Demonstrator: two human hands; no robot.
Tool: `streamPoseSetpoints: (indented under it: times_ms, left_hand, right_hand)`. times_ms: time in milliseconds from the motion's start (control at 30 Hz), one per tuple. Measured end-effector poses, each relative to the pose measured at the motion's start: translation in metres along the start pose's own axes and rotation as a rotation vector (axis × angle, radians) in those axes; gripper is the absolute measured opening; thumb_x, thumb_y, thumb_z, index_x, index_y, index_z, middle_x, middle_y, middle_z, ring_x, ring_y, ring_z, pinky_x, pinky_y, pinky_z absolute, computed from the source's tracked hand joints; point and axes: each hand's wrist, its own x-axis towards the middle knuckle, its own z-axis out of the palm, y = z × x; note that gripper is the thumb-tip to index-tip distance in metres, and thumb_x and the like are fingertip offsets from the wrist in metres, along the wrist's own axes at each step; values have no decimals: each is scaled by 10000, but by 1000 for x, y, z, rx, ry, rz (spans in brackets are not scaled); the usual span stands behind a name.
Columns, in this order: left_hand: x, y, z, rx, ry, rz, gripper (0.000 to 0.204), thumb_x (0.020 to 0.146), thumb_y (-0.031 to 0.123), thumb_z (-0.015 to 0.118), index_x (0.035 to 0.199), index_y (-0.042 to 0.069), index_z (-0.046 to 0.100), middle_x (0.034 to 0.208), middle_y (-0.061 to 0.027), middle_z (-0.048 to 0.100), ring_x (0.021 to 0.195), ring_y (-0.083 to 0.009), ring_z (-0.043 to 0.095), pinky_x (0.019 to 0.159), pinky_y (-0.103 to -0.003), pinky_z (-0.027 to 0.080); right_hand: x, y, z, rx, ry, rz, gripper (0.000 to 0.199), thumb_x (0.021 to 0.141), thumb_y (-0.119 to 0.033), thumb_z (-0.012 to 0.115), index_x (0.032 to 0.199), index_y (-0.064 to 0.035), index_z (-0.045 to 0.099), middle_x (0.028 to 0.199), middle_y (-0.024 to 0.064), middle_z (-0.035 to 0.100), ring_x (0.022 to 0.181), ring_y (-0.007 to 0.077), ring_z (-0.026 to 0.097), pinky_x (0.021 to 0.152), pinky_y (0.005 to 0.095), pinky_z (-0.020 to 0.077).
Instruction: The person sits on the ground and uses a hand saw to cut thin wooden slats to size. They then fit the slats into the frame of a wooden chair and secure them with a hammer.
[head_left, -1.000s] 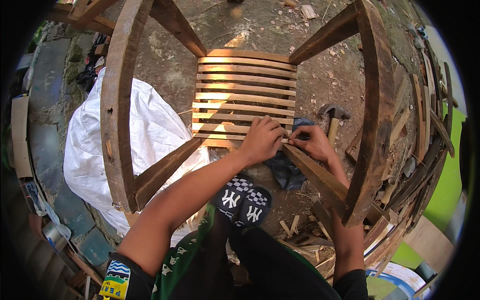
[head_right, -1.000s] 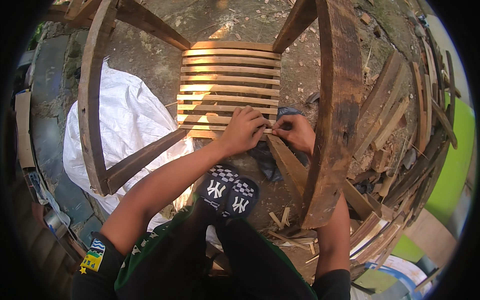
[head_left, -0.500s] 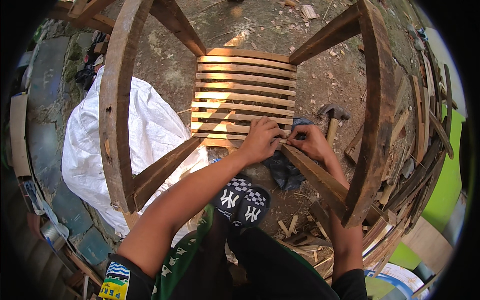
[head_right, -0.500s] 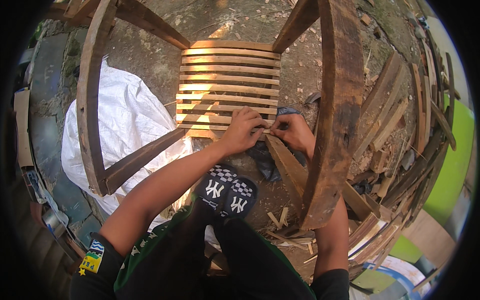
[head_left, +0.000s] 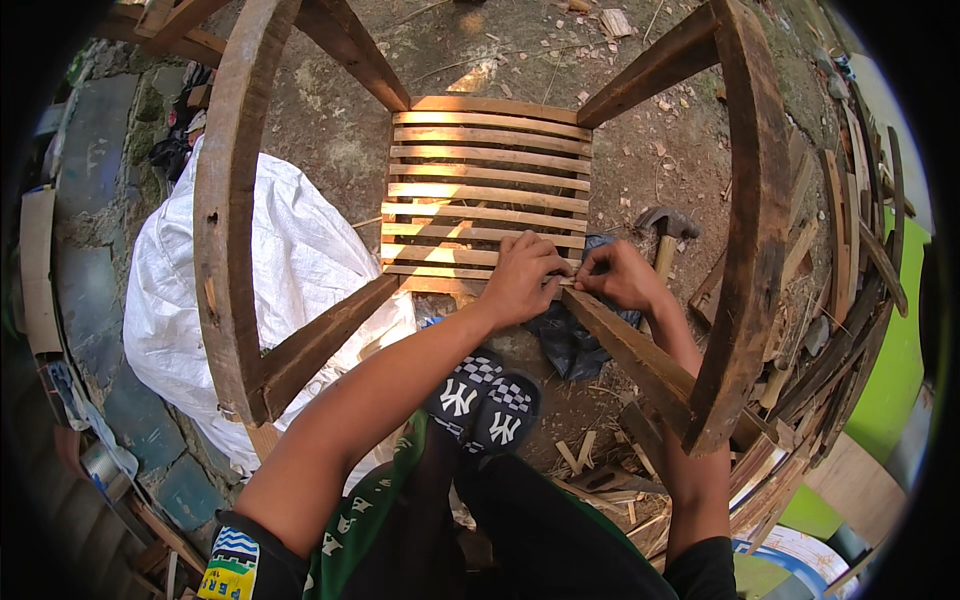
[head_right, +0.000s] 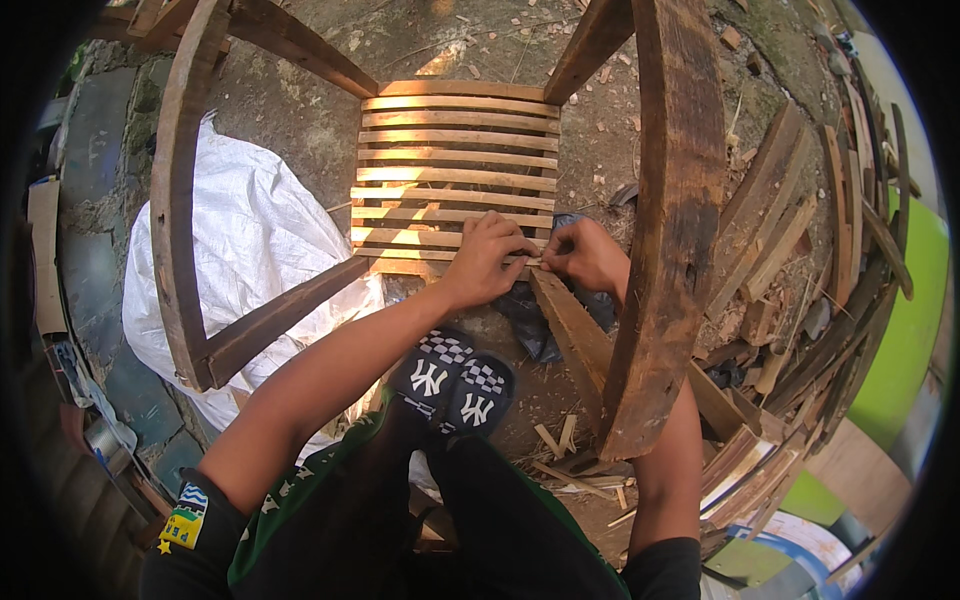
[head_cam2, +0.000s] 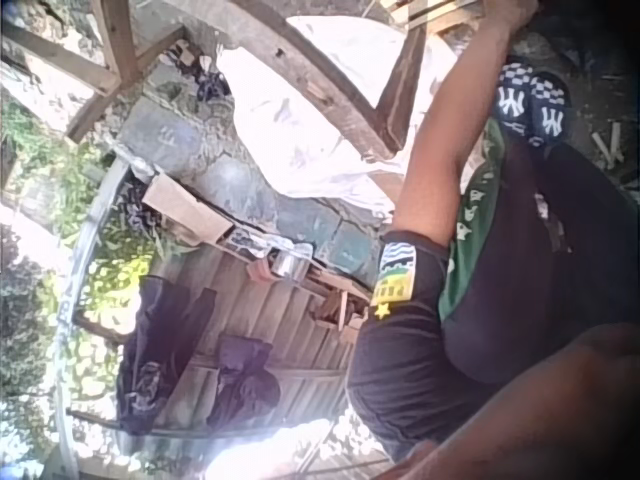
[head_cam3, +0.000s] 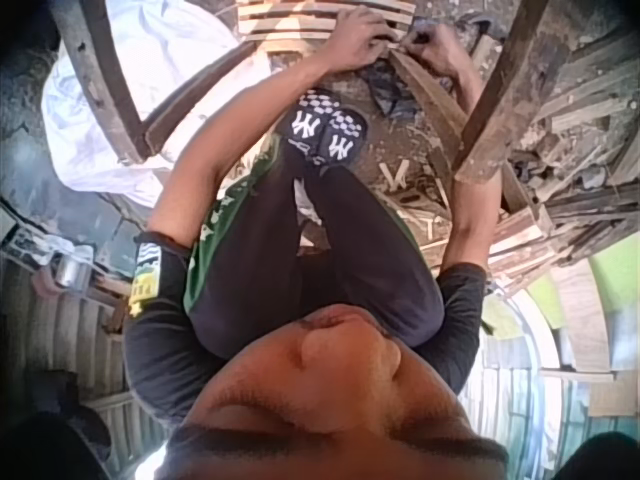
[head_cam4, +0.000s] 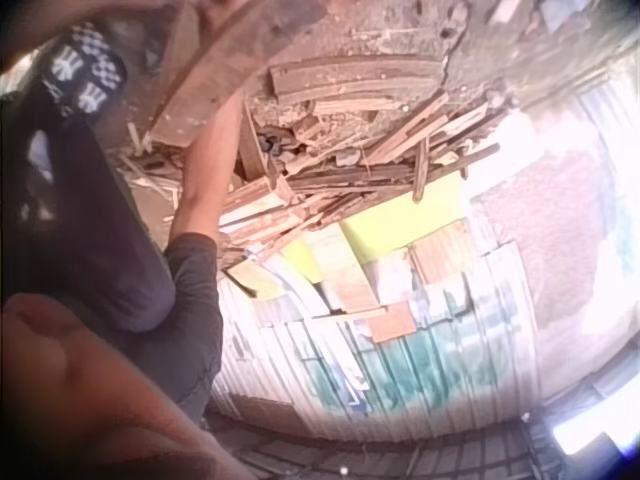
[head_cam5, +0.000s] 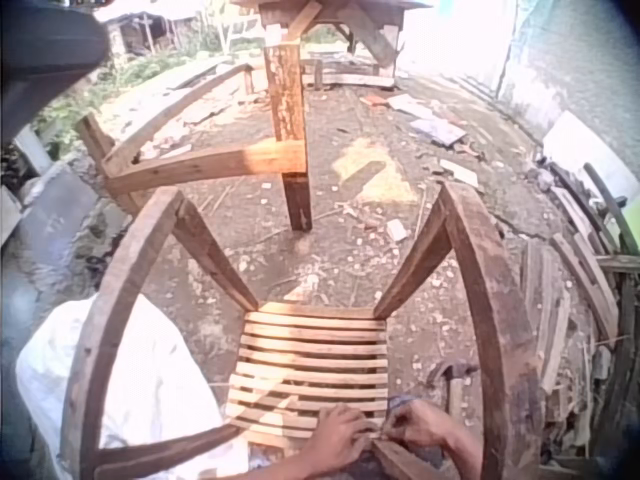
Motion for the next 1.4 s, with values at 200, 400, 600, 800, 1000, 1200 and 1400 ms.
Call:
streamPoseSetpoints:
  times_ms: [200, 400, 600, 800, 1000, 1200, 1400]
  left_hand:
    - [0, -1, 1, 5, -2, -6, 183, 819, 93, 761, 986, 165, 784, 1011, -32, 658, 1078, -254, 564, 927, -446, 343]
    - [1, 1, 0, -2, -3, -9, 174, 813, 92, 761, 968, 166, 789, 1000, -30, 657, 1074, -255, 564, 927, -446, 341]
    - [-1, -2, 0, 41, -13, 45, 169, 829, 130, 789, 994, 164, 781, 1034, -24, 647, 1100, -262, 562, 938, -462, 352]
    - [-5, -10, -1, 165, -31, 194, 180, 876, 194, 788, 1047, 149, 759, 1050, -21, 636, 1122, -262, 561, 947, -468, 380]
    - [-10, -17, -1, 238, 18, 279, 175, 894, 219, 768, 1037, 121, 745, 1022, -23, 634, 1109, -258, 573, 945, -462, 390]
    - [-14, -15, -4, 285, 29, 279, 162, 915, 214, 743, 1050, 126, 732, 1034, -20, 632, 1121, -252, 569, 952, -453, 382]
    - [-11, -16, -6, 291, -2, 274, 150, 925, 207, 731, 1054, 130, 723, 1049, -13, 628, 1137, -246, 557, 952, -453, 376]
  right_hand:
    - [-1, -9, -2, 2, -12, 30, 93, 819, -73, 798, 849, 15, 788, 765, 87, 757, 732, 119, 671, 700, 318, 539]
    - [2, -3, -2, 21, -17, 25, 81, 805, -60, 778, 837, 15, 784, 761, 90, 757, 728, 126, 675, 698, 322, 537]
    - [5, -1, -1, -10, -16, 27, 78, 789, -61, 780, 826, 8, 785, 759, 92, 758, 728, 130, 678, 701, 325, 539]
    - [5, -1, 0, 31, -3, -7, 97, 788, -60, 796, 819, 29, 779, 747, 110, 748, 710, 158, 698, 674, 345, 559]
    - [-1, -7, -2, 148, -20, 36, 60, 861, 1, 741, 855, 59, 756, 802, 117, 761, 731, 159, 709, 681, 323, 572]
    - [-4, -2, -6, 234, 6, 77, 53, 887, 10, 739, 884, 63, 737, 815, 109, 755, 734, 151, 710, 674, 314, 573]
    - [-6, -2, -9, 192, 47, 64, 44, 892, 19, 743, 878, 58, 728, 810, 101, 752, 742, 148, 715, 686, 303, 575]
